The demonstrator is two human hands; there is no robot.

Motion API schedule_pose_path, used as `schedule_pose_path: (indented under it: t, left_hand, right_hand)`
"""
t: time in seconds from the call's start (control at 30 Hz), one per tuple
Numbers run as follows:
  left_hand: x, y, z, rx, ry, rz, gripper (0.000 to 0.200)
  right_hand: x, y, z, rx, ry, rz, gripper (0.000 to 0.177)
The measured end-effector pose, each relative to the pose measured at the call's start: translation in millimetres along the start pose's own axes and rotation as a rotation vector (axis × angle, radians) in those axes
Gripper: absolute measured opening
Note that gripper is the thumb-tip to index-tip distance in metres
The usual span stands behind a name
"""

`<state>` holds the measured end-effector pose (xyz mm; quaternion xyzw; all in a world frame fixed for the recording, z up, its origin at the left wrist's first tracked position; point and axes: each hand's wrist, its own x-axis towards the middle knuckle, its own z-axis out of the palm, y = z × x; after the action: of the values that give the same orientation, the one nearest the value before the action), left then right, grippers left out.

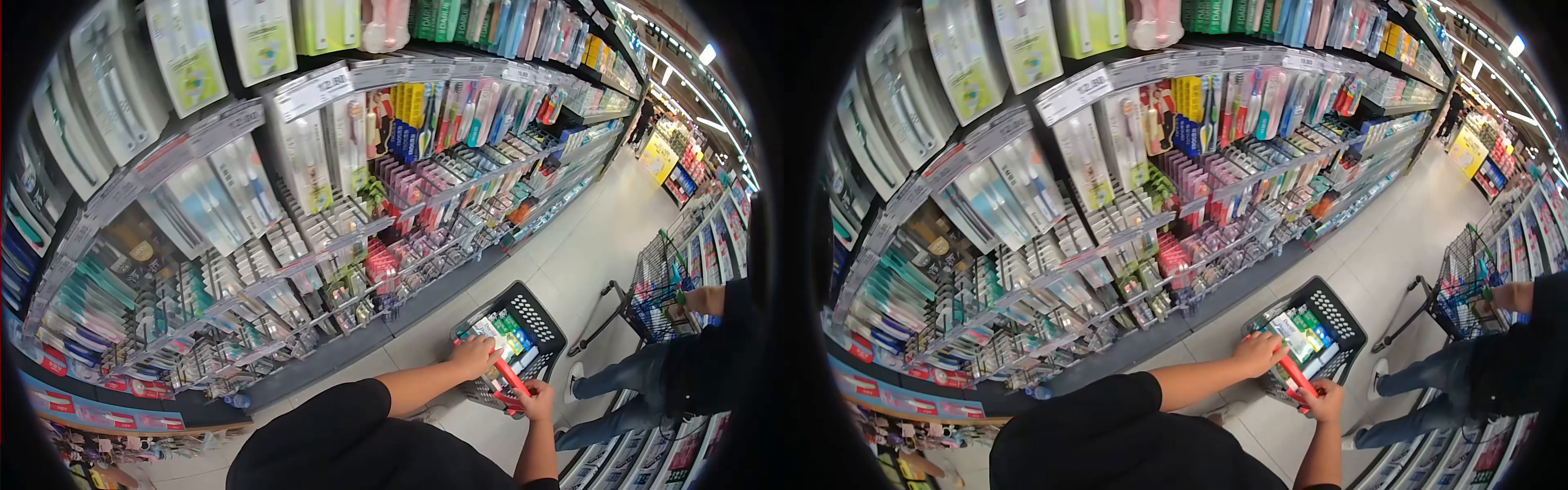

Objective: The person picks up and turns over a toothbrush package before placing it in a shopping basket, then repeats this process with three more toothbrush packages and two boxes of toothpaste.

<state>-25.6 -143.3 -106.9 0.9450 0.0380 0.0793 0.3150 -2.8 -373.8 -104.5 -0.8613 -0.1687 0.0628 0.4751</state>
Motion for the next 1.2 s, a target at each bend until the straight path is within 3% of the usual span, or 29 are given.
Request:
schedule_pose_path:
  t: [0.2,0.33,0.43,0.57,0.67,0.77,0.97,1.13,1.2]
  left_hand:
    - [54.6,19.2,32.3,0.044,-0.035,-0.029,0.034]
    - [94.2,32.3,40.1,0.032,-0.077,-0.041,0.037]
    - [116.8,36.7,54.7,0.044,-0.052,-0.052,0.039]
    - [145.5,50.6,59.4,0.04,-0.114,-0.133,0.042]
    - [164.5,58.8,61.6,0.032,-0.167,-0.184,0.045]
    - [181.5,59.7,66.7,0.042,-0.162,-0.174,0.046]
    - [223.0,65.4,74.5,-0.005,-0.218,-0.193,0.048]
    - [264.6,62.1,84.3,0.04,-0.255,-0.098,0.051]
    - [282.9,59.6,85.0,0.033,-0.286,-0.09,0.054]
  right_hand:
    - [52.5,20.1,-44.8,0.064,-0.112,0.114,0.029]
    - [89.1,50.9,-61.8,0.038,-0.054,0.011,0.031]
    - [116.1,70.2,-77.7,-0.127,-0.102,-0.07,0.036]
    - [137.7,27.3,-88.1,-0.408,-0.178,0.15,0.041]
    - [163.0,51.8,-81.6,-0.748,-0.193,0.123,0.043]
    - [193.2,29.0,-86.3,-0.823,-0.367,0.3,0.043]
    - [235.5,49.1,-106.5,-0.649,-0.403,0.305,0.039]
    - [268.6,37.9,-124.1,-0.652,-0.4,0.391,0.032]
    - [285.3,60.1,-125.5,-0.707,-0.386,0.318,0.036]
